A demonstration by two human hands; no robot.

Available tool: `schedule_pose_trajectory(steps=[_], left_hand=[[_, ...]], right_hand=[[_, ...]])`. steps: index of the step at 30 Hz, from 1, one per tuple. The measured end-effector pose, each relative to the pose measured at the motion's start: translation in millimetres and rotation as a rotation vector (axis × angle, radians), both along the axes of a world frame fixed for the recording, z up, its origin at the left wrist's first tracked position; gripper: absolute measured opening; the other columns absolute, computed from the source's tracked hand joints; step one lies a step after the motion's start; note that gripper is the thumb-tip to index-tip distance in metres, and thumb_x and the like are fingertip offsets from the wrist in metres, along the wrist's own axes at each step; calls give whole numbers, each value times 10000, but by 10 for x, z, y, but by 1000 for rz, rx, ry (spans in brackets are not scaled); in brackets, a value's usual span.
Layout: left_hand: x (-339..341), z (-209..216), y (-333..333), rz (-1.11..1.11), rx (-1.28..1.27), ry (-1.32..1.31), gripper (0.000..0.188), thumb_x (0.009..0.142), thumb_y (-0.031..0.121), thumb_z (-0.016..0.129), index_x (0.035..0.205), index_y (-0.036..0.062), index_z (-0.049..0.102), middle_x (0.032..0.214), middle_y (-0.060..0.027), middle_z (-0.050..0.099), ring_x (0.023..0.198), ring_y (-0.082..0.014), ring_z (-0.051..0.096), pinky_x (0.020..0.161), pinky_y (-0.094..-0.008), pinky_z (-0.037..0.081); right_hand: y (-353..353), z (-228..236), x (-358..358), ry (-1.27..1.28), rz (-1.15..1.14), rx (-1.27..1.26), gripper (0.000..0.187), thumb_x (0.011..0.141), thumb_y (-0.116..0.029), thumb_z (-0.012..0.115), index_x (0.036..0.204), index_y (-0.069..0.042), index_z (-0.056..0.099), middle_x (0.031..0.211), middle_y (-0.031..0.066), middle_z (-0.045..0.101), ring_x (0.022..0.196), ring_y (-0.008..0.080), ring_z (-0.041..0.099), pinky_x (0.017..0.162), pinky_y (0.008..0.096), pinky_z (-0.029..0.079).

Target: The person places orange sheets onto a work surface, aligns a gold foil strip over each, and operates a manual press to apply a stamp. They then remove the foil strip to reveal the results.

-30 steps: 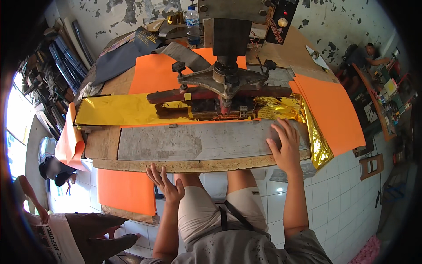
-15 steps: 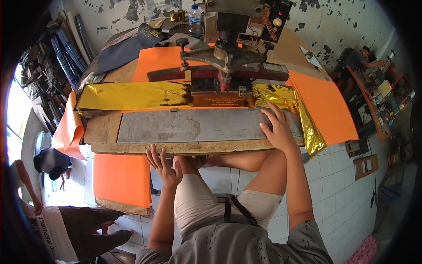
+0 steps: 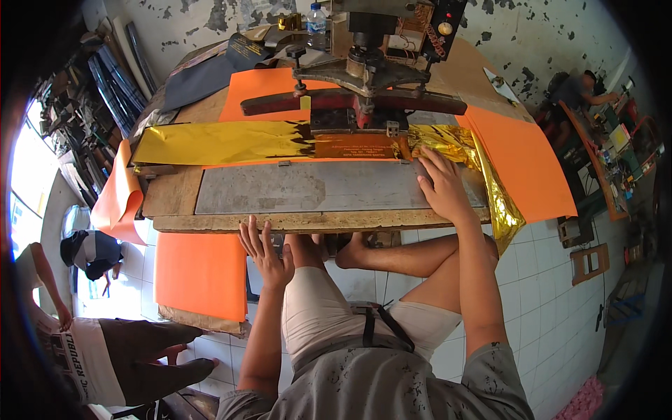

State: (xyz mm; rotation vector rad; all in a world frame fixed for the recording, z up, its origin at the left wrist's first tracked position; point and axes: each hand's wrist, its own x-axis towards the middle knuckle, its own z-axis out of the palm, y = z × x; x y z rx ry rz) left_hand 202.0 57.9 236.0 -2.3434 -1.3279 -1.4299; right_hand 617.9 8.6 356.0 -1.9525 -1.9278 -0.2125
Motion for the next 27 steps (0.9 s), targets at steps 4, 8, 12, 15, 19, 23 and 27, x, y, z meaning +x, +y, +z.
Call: schedule_pose_trajectory(steps=[4, 8, 12, 15, 19, 23, 27], left_hand=[[0, -12, -8, -1, -5, 6, 641, 941, 223, 533, 1534, 35, 380, 1655, -262, 259, 1538, -535, 136, 1223, -675, 110], [-5, 4, -27, 0, -12, -4, 645, 938, 215, 534, 1538, 36, 375, 1653, -263, 264, 1539, -532, 137, 1224, -673, 108], [27, 96, -77, 1, -34, -2, 654, 947, 225, 541, 1546, 29, 365, 1652, -264, 270, 1542, -524, 145, 1228, -662, 115], [122, 183, -146, -35, -50, -188, 658, 938, 271, 556, 1535, 40, 403, 1651, -254, 286, 1540, -511, 178, 1232, -651, 101], [367, 427, -435, -51, -46, -216, 622, 920, 230, 595, 1487, 21, 447, 1591, -268, 367, 1504, -490, 279, 1221, -624, 189], [756, 717, -814, -522, -221, -312, 557, 856, 118, 679, 1379, 3, 521, 1393, -259, 523, 1360, -431, 462, 1156, -520, 362], [1119, 845, -1023, -832, -552, -307, 623, 915, 136, 666, 1471, -16, 430, 1476, -265, 479, 1422, -385, 435, 1188, -475, 328]], right_hand=[[48, -16, 15, -13, 8, 19, 459, 1016, -230, 572, 1421, -14, 561, 1552, 107, 473, 1431, 309, 432, 1200, 471, 320], [66, 76, -9, 13, 18, 48, 441, 1019, -222, 570, 1402, -5, 574, 1487, 109, 537, 1381, 304, 482, 1166, 455, 353], [23, 269, -29, 0, 28, 137, 423, 1010, -201, 586, 1381, 2, 585, 1466, 107, 554, 1359, 300, 501, 1149, 443, 369], [-64, 415, -102, -12, 33, 178, 403, 997, -178, 605, 1356, 7, 599, 1447, 102, 568, 1337, 299, 518, 1130, 438, 382], [-378, 610, -274, 63, 56, 194, 375, 984, -156, 618, 1316, 19, 620, 1415, 101, 592, 1302, 296, 540, 1104, 441, 397], [-824, 734, -526, 119, 73, 201, 357, 961, -163, 643, 1264, 26, 656, 1337, 113, 646, 1230, 295, 596, 1077, 444, 416], [-1183, 716, -739, 125, 101, 251, 362, 932, -191, 676, 1228, 16, 684, 1280, 118, 676, 1154, 306, 641, 1007, 443, 464]])
